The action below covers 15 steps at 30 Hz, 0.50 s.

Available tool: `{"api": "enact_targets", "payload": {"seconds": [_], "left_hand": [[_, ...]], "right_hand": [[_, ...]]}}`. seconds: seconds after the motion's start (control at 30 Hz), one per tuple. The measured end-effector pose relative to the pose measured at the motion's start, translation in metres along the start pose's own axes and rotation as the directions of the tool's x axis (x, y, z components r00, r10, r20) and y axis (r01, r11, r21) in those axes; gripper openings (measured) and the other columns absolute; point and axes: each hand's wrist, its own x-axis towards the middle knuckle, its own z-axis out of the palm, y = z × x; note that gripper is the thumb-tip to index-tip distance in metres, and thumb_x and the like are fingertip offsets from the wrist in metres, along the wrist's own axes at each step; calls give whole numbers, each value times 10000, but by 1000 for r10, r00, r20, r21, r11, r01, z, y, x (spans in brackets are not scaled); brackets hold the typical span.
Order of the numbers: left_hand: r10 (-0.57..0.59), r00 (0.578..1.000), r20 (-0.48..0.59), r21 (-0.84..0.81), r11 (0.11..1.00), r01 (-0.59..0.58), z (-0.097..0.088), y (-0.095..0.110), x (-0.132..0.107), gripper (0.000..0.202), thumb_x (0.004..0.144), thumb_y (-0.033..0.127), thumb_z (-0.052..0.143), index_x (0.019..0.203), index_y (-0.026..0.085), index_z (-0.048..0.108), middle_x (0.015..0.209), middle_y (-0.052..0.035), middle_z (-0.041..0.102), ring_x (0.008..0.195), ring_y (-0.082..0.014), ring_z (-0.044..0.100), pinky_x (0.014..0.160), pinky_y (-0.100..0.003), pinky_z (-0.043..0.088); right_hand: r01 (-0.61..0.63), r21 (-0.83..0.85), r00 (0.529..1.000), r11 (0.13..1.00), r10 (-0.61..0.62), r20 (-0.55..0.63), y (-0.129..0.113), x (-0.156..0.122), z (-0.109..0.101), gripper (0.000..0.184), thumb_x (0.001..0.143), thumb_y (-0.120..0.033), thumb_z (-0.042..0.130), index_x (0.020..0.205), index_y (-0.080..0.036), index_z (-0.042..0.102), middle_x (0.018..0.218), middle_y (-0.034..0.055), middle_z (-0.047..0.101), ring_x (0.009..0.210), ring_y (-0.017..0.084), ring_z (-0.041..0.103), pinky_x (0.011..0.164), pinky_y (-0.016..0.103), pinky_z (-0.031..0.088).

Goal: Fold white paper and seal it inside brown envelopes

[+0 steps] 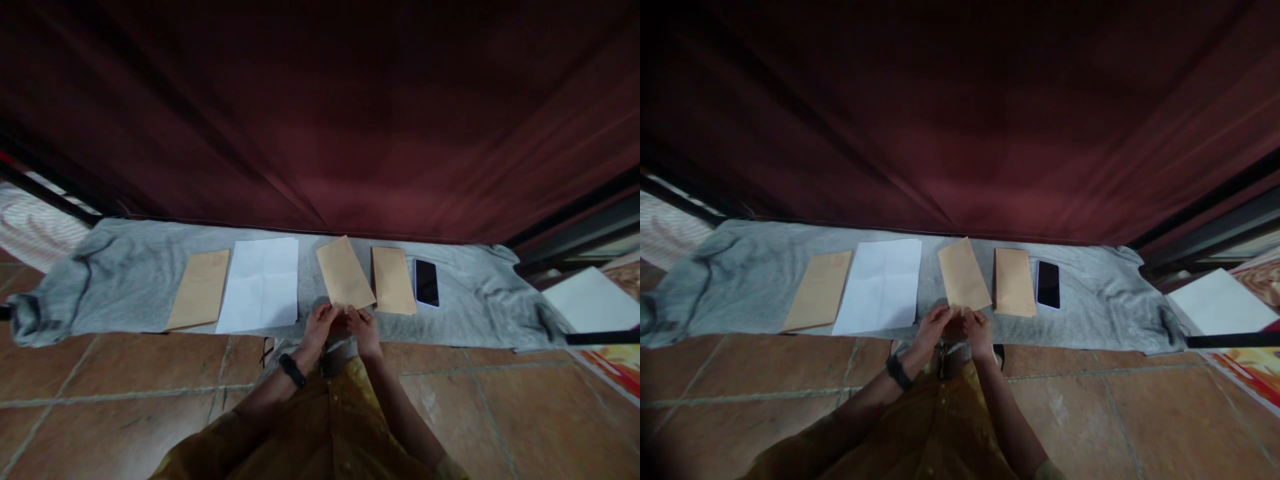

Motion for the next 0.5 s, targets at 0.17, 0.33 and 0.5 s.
{"api": "enact_targets", "payload": {"seconds": [0.17,0.33,0.5], "left_hand": [[-73,993,94,-9,997,75,-4,-5,1,310,722,432,774,781,143,679,693,-32,698,574,-133,638,519,-221,477],[-76,995,68,41,997,73,-9,-2,10,314,684,405,801,775,144,652,636,-16,671,521,-108,603,481,-197,426],[-73,997,36,188,980,65,-16,1,25,220,720,298,756,779,161,593,570,15,625,486,-101,571,490,-199,429]], "right_hand": [[-154,167,988,974,149,43,14,-7,12,445,650,-592,802,700,-224,556,612,-26,647,520,131,606,476,232,471],[-202,215,979,955,192,66,19,-4,11,466,574,-563,844,735,-229,562,636,-3,688,572,196,684,543,309,565],[-203,145,974,968,184,130,25,2,-3,477,616,-591,815,803,-196,626,732,58,746,632,239,724,592,383,596]]}}
